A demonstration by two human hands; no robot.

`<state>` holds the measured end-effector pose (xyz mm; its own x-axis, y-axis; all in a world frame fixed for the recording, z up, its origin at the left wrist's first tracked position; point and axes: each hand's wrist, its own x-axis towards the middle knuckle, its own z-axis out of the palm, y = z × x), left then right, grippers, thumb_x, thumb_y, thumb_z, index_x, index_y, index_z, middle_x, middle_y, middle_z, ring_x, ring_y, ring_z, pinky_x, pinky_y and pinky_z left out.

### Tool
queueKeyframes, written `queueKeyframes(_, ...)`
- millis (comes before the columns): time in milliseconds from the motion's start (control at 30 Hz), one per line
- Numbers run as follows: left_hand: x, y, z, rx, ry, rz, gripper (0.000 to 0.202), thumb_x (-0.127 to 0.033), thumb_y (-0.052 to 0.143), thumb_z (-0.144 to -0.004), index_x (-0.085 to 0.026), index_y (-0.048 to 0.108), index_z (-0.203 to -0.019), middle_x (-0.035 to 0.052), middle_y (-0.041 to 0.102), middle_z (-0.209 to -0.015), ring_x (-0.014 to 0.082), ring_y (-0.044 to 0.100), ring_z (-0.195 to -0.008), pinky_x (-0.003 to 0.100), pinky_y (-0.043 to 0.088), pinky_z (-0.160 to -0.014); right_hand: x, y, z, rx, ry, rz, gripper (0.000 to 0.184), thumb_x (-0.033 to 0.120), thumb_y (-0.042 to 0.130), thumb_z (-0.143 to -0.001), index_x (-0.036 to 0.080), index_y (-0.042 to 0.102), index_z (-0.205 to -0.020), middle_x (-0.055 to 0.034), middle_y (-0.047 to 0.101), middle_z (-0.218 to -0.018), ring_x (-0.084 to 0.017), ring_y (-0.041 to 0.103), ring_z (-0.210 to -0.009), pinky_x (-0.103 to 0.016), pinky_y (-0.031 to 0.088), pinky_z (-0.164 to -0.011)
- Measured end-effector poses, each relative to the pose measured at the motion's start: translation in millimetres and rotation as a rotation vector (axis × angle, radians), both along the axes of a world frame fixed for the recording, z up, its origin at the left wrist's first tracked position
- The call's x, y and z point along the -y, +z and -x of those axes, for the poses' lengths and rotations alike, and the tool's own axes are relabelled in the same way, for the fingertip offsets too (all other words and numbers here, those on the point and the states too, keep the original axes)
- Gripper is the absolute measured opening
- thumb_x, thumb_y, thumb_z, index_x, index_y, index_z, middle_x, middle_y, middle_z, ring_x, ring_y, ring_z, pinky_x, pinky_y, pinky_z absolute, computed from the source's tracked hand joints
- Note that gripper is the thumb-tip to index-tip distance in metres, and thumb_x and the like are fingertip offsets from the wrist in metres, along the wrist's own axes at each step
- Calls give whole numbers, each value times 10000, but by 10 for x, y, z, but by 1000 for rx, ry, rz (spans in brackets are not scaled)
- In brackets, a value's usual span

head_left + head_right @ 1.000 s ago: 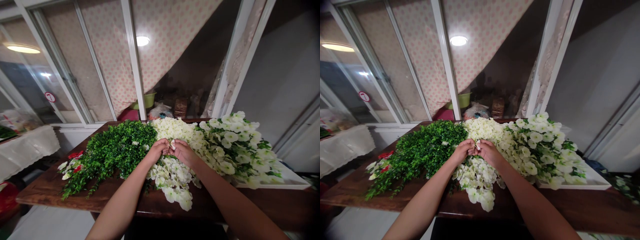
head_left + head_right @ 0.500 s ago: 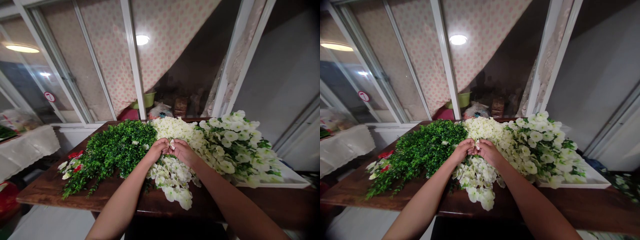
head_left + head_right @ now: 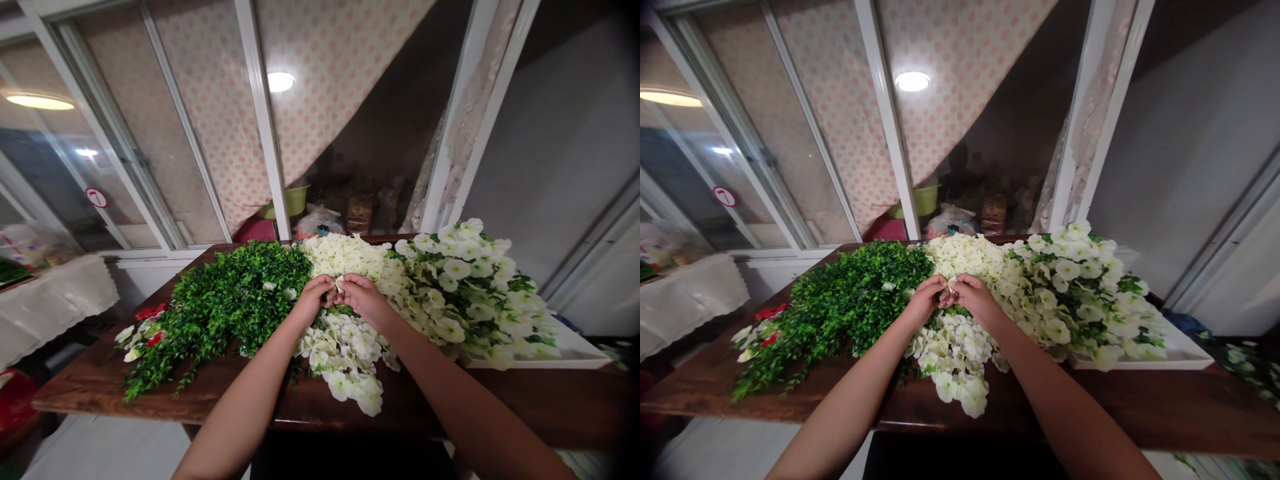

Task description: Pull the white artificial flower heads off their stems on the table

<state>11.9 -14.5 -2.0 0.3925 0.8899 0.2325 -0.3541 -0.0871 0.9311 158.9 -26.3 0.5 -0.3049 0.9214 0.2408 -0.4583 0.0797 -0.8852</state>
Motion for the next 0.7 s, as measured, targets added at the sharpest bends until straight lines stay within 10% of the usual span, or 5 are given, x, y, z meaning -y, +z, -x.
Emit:
queueKeyframes(300,-76,-15,21,80,91,82,340,-365,623,-733,-135,556,-974,86,687,-668,120,516,-425,213,333,-404,-103,-11,-116,-114,-245,90,212,324,772,-658,195,610,-699,48,495,-541,-130,510,-524,-273,439,-552)
queueKeyframes(700,-86,-20,-3,35,154,65,345,-406,643,-698,-126,611,-898,25,628,-593,97,477,-395,205,273,-358,-242,203,-393,-508,-386,92,229,228,793,-664,193,579,-736,49,622,-689,-71,550,-552,-230,508,-601)
